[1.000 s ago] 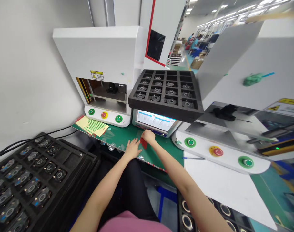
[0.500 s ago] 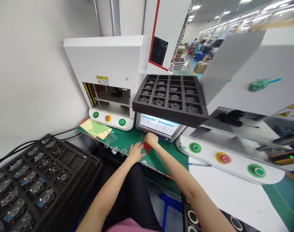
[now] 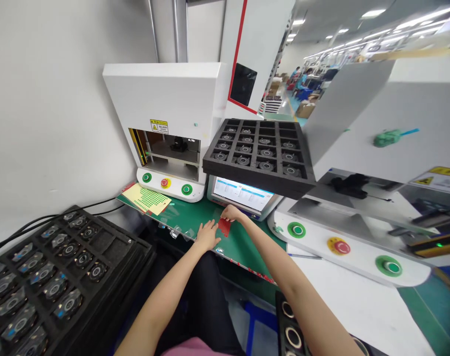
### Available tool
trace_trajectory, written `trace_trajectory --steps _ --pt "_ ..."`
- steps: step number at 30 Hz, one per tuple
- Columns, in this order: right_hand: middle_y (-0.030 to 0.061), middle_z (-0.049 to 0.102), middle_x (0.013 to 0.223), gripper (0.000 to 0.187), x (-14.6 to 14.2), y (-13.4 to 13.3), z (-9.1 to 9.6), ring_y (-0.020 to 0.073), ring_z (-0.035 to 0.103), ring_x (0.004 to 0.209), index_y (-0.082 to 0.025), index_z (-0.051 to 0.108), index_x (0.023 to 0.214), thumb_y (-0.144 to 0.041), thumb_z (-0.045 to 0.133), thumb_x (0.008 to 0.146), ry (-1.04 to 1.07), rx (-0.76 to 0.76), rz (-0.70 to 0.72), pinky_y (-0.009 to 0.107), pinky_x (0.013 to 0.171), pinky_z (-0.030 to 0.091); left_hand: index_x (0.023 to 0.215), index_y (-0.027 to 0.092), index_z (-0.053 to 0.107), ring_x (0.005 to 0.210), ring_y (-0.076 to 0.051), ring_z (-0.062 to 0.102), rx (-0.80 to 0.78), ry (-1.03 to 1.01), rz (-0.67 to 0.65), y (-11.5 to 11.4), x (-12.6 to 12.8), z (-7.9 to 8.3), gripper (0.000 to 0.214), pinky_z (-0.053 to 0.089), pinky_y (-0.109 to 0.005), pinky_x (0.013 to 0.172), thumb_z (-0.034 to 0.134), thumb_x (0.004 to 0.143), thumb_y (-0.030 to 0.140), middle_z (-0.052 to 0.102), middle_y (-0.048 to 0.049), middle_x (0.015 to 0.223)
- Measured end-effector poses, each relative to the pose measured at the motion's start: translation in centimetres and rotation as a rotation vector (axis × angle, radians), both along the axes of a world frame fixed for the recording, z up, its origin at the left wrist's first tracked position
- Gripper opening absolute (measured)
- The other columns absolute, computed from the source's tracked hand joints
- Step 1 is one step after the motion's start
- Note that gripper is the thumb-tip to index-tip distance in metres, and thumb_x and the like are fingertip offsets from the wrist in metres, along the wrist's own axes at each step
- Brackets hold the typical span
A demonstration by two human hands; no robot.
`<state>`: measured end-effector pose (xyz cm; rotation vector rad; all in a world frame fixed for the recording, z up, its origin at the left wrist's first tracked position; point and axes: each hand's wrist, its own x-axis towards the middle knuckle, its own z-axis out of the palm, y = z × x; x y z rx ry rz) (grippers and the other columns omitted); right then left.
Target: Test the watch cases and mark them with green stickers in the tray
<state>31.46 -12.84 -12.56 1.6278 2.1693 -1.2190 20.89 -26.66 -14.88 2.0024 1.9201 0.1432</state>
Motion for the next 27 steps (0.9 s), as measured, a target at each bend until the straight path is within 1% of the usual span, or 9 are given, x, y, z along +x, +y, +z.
trace_trajectory --steps 5,9,11,13,16,18,20,23,27 --pt "0.0081 0.060 0.118 0.034 0.2 -1.0 0.8 0.0198 0.062 0.099 -0.016 0.057 0.119 -0.035 0.059 0.092 0.172 0.060 -0.068 0.040 0.083 0.055 0.131 0.018 0.052 0.128 -0.031 0.047 0.018 -0.068 0.025 0.0 0.1 0.1 0.044 0.039 -0.057 0.105 0.060 0.090 0.033 0.046 -0.0122 0.142" --pt "0.0050 0.064 0.106 0.028 0.5 -4.0 2.7 0.0170 0.064 0.089 -0.014 0.061 0.109 -0.036 0.059 0.091 0.413 0.193 -0.105 0.035 0.077 0.055 0.123 0.016 0.058 0.128 -0.030 0.048 0.114 -0.195 0.073 -0.2 0.1 1.3 0.039 0.036 -0.058 0.107 0.064 0.088 0.032 0.052 -0.0119 0.137" --pt "0.0022 0.064 0.089 0.023 1.4 -6.7 4.0 0.0135 0.063 0.076 -0.013 0.062 0.095 -0.036 0.057 0.092 0.575 0.277 -0.127 0.031 0.071 0.054 0.114 0.015 0.063 0.130 -0.030 0.047 0.210 -0.284 0.112 -1.0 -0.1 2.8 0.030 0.034 -0.057 0.110 0.065 0.086 0.026 0.058 -0.0117 0.131" --pt "0.0002 0.061 0.074 0.026 2.7 -10.1 5.4 0.0126 0.059 0.067 -0.015 0.059 0.082 -0.038 0.054 0.092 0.748 0.369 -0.159 0.029 0.067 0.052 0.106 0.016 0.065 0.129 -0.027 0.049 0.328 -0.384 0.159 -2.6 -0.2 4.9 0.020 0.036 -0.051 0.111 0.057 0.088 0.018 0.064 -0.0115 0.123" --pt "0.0021 0.061 0.078 0.028 4.5 -15.4 7.6 0.0144 0.059 0.072 -0.018 0.057 0.076 -0.043 0.052 0.089 0.956 0.487 -0.214 0.030 0.067 0.051 0.105 0.018 0.064 0.121 -0.022 0.057 0.479 -0.532 0.185 -6.2 -0.1 8.8 0.024 0.044 -0.042 0.105 0.043 0.094 0.018 0.068 -0.0108 0.114" --pt "0.0023 0.061 0.079 0.021 4.8 -18.2 8.9 0.0146 0.059 0.075 -0.020 0.058 0.076 -0.036 0.055 0.089 1.097 0.595 -0.243 0.029 0.068 0.049 0.100 0.018 0.065 0.117 -0.022 0.060 0.594 -0.656 0.146 -8.6 0.4 11.3 0.019 0.047 -0.041 0.102 0.049 0.092 0.023 0.071 -0.0096 0.107" --pt "0.0012 0.061 0.076 0.010 4.7 -20.1 10.1 0.0138 0.059 0.073 -0.021 0.059 0.078 -0.023 0.059 0.088 1.242 0.715 -0.235 0.027 0.067 0.049 0.093 0.019 0.067 0.108 -0.023 0.064 0.769 -0.814 0.076 -10.4 1.2 13.3 0.011 0.048 -0.043 0.100 0.062 0.086 0.025 0.073 -0.0070 0.095" --pt "0.0004 0.061 0.075 0.012 4.4 -21.4 11.1 0.0129 0.059 0.072 -0.021 0.062 0.084 -0.010 0.060 0.084 1.366 0.818 -0.170 0.026 0.066 0.049 0.084 0.020 0.069 0.098 -0.022 0.067 0.919 -0.871 0.036 -11.8 2.2 14.8 0.006 0.048 -0.045 0.099 0.072 0.080 0.023 0.074 -0.0034 0.084" --pt "0.0013 0.063 0.075 0.013 4.4 -21.9 11.6 0.0137 0.060 0.070 -0.021 0.063 0.086 -0.008 0.061 0.083 1.405 0.833 -0.118 0.027 0.064 0.050 0.079 0.021 0.070 0.094 -0.021 0.068 0.971 -0.854 0.040 -12.4 2.8 15.0 0.002 0.046 -0.048 0.100 0.072 0.081 0.021 0.073 -0.0019 0.080"
